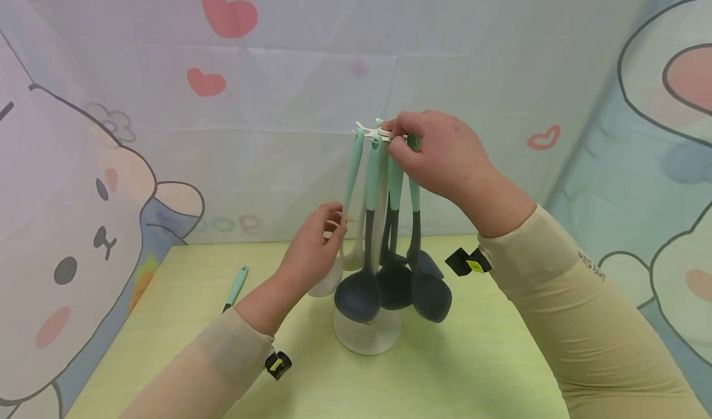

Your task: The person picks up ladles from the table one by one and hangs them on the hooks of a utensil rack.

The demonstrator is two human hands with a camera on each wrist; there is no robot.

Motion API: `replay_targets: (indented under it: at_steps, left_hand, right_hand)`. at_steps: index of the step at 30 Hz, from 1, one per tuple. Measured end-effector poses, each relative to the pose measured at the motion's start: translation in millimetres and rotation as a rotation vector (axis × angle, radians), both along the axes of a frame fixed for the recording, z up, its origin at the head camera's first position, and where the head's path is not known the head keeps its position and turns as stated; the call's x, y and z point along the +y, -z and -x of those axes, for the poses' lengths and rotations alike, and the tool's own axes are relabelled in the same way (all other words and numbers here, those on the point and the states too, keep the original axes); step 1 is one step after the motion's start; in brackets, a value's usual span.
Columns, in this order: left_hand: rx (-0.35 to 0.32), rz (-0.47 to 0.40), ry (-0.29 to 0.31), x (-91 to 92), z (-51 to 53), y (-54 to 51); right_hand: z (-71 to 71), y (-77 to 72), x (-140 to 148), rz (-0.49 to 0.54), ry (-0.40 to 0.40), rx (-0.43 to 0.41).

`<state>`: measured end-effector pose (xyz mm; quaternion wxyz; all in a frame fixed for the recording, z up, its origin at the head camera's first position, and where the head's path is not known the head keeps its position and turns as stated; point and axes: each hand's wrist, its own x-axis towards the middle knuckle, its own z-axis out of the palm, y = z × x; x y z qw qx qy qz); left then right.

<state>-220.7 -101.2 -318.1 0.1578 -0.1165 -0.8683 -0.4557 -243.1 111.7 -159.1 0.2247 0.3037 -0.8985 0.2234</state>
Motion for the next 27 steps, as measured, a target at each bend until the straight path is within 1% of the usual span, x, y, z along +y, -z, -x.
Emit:
replay_targets:
  at_steps: [5,9,18,21,27]
  left_hand:
    - [-0.003,-0.016,0.005,-1.7,-0.9,2.5]
    - [-0.011,-0.031,-0.004,-7.1,-1.9,4.2]
    - [-0.016,-0.053,-0.034,-32.0,-4.3,6.5]
    - [-0.029,-0.04,-0.058,-42.7,-4.2,8.8]
    - [-0.081,0.025,-0.147,-64.1,-4.0,13.1]
  right_hand:
    - [-0.3,0.4,0.0,0.004,0.0,-0.01]
    - [-0.4,0.6,-0.1,0.006,-0.002,-0.012]
    - [-0.5,0.8,-1.0,0.009,-0.015,-0.009]
    - [-0.3,0.9,-1.2,0.01,-0.017,-0.009]
    - [0.2,1.0,-1.8,0.015,-0.016,-0.015]
